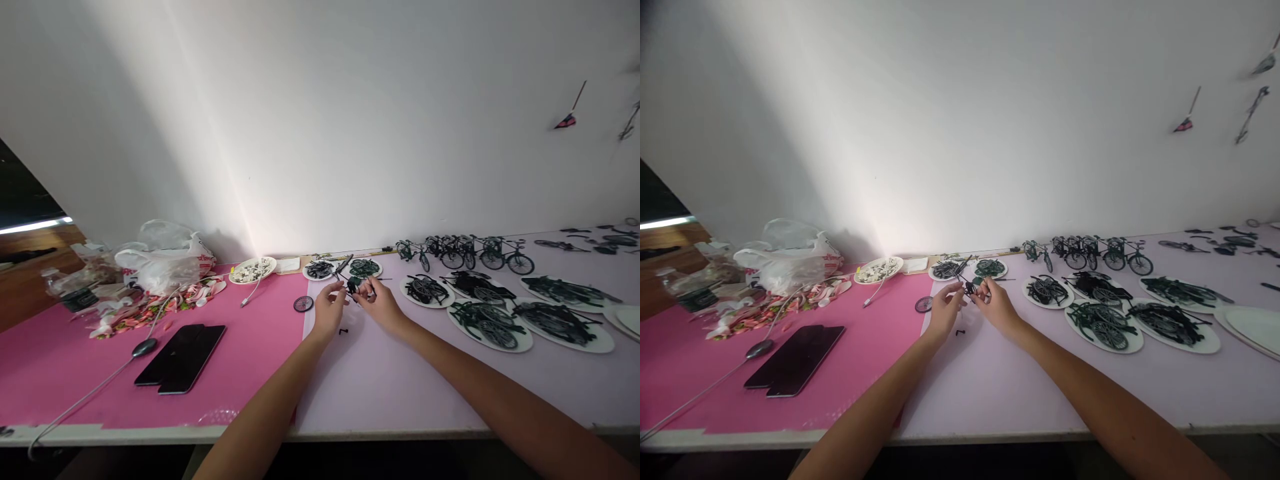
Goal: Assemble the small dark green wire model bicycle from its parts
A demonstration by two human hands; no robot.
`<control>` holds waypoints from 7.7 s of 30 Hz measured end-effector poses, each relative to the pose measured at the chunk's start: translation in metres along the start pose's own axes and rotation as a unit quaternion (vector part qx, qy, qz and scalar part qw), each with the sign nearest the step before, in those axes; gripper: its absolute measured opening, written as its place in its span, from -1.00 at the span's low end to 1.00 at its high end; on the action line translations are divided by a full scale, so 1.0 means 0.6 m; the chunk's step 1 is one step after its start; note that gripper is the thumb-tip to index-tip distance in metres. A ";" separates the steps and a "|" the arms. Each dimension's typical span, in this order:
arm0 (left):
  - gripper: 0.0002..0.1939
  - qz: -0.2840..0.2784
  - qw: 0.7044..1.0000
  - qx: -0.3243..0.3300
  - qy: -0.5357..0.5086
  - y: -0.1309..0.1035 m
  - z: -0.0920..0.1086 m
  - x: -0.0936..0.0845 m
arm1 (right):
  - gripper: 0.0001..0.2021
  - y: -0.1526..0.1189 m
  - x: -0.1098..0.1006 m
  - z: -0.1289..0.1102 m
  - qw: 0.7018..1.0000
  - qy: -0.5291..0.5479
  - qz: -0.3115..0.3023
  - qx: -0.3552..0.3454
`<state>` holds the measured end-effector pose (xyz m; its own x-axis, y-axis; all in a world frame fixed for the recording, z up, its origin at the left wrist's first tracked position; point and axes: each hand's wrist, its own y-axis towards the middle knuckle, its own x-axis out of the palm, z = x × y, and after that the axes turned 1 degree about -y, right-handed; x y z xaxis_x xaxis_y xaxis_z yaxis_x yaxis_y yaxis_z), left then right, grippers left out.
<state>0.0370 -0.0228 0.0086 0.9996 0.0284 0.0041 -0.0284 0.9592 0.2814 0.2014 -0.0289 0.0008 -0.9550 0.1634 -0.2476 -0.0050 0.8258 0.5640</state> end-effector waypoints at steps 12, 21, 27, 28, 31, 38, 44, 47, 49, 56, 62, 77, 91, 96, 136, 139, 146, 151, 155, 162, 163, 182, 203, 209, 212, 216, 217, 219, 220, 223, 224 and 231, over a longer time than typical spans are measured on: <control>-0.47 -0.034 0.999 0.004 0.008 -0.012 0.020 0.003 | -0.60 -0.007 -0.001 -0.016 0.998 -0.042 -0.044 -0.025; -0.53 -0.026 1.000 -0.001 0.003 -0.008 0.013 0.003 | -0.63 -0.004 -0.002 -0.004 0.996 -0.078 -0.038 -0.024; -0.56 -0.030 0.999 0.007 0.033 -0.006 0.010 0.000 | -0.65 -0.007 -0.002 -0.001 0.993 -0.102 -0.039 -0.038; -0.57 -0.031 0.999 0.013 0.038 -0.006 0.010 -0.001 | -0.65 -0.007 -0.002 -0.002 0.993 -0.104 -0.038 -0.040; -0.60 -0.035 0.997 0.036 0.053 -0.006 0.013 -0.003 | -0.64 -0.006 -0.002 -0.004 0.993 -0.106 -0.036 -0.042; -0.63 -0.047 0.990 0.081 0.108 -0.009 0.007 -0.004 | -0.65 -0.004 -0.002 -0.001 0.991 -0.121 -0.026 -0.055; -0.63 -0.047 0.989 0.089 0.112 -0.004 -0.008 -0.004 | -0.65 -0.003 -0.002 0.003 0.992 -0.115 -0.024 -0.051; -0.66 -0.042 0.989 0.088 0.108 0.000 -0.009 -0.004 | -0.65 -0.003 -0.003 -0.002 0.992 -0.111 -0.015 -0.052; -0.68 -0.032 0.990 0.085 0.108 0.003 -0.007 -0.006 | -0.64 -0.003 -0.005 -0.008 0.992 -0.112 -0.017 -0.048; -0.72 0.006 0.983 0.105 0.151 0.011 0.000 -0.020 | -0.59 -0.017 -0.013 -0.035 0.965 -0.086 -0.245 0.045; -0.76 0.004 0.971 0.128 0.200 0.011 -0.002 -0.023 | -0.66 -0.024 -0.005 -0.031 0.948 -0.092 -0.297 0.064; -0.80 0.000 0.953 0.189 0.237 0.016 -0.002 -0.027 | -0.61 -0.011 -0.010 -0.018 0.983 -0.011 -0.182 0.034; -0.82 -0.075 0.945 0.216 0.232 -0.010 0.010 -0.005 | -0.44 0.015 -0.012 0.015 0.988 0.128 0.016 0.083; -0.82 -0.073 0.946 0.215 0.230 -0.013 0.016 -0.005 | -0.38 0.016 -0.012 0.015 0.980 0.172 0.011 0.100; -0.68 -0.091 0.953 0.202 0.205 -0.005 0.001 -0.008 | -0.35 0.013 -0.020 -0.005 0.955 0.229 -0.033 0.187; -0.68 -0.091 0.959 0.188 0.190 -0.002 -0.002 -0.007 | -0.37 0.012 -0.022 -0.007 0.959 0.214 -0.040 0.182; -0.66 -0.064 0.981 0.120 0.135 -0.002 0.009 -0.012 | -0.37 0.023 -0.034 -0.004 0.964 0.203 -0.007 0.171; -0.65 -0.047 0.991 0.085 0.097 0.001 0.014 -0.014 | -0.33 0.037 -0.052 0.003 0.977 0.160 0.017 0.137; -0.64 -0.038 0.994 0.071 0.078 0.004 0.013 -0.013 | -0.43 0.039 -0.067 0.003 0.992 0.049 -0.031 0.108; -0.59 -0.029 0.997 0.056 0.051 0.009 0.007 -0.013 | -0.73 0.038 -0.096 0.011 0.947 -0.227 -0.217 0.073; -0.59 -0.029 0.997 0.055 0.051 0.009 0.006 -0.012 | -0.74 0.040 -0.101 0.013 0.946 -0.223 -0.224 0.074; -0.59 -0.041 0.995 0.050 0.076 0.004 0.004 -0.009 | -0.68 0.045 -0.116 0.033 0.917 -0.211 -0.330 0.080; -0.53 -0.056 0.996 0.034 0.056 0.000 0.007 -0.007 | -0.68 0.039 -0.111 0.014 0.924 -0.200 -0.313 0.093; -0.51 -0.062 0.996 0.041 0.051 0.000 0.003 -0.008 | -0.69 0.043 -0.118 0.015 0.926 -0.220 -0.294 0.092; -0.52 -0.061 0.996 0.040 0.052 0.000 0.002 -0.007 | -0.70 0.044 -0.120 0.017 0.921 -0.231 -0.299 0.095; -0.53 -0.059 0.997 0.033 0.048 0.001 0.002 -0.006 | -0.72 0.045 -0.119 0.020 0.916 -0.259 -0.296 0.084; -0.53 -0.059 0.997 0.032 0.046 0.000 0.002 -0.006 | -0.72 0.045 -0.117 0.021 0.914 -0.264 -0.298 0.078; -0.53 -0.060 0.997 0.030 0.043 0.000 0.003 -0.005 | -0.71 0.043 -0.114 0.021 0.911 -0.277 -0.299 0.067; -0.53 -0.061 0.997 0.028 0.041 0.000 0.003 -0.005 | -0.71 0.042 -0.112 0.021 0.908 -0.288 -0.297 0.062; -0.54 -0.062 0.997 0.025 0.040 0.000 0.001 -0.004 | -0.75 0.037 -0.106 0.017 0.903 -0.314 -0.286 0.062; -0.55 -0.062 0.997 0.024 0.040 0.000 0.001 -0.003 | -0.77 0.036 -0.105 0.015 0.903 -0.316 -0.283 0.067; -0.53 -0.068 0.997 0.022 0.039 -0.002 0.003 -0.002 | -0.80 0.032 -0.101 0.001 0.904 -0.326 -0.264 0.084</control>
<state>0.0356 -0.0245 0.0101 0.9908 -0.0773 -0.1108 0.1088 0.9427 0.3155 0.2591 -0.0226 0.0259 -0.4548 -0.0384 -0.8897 -0.3116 0.9428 0.1185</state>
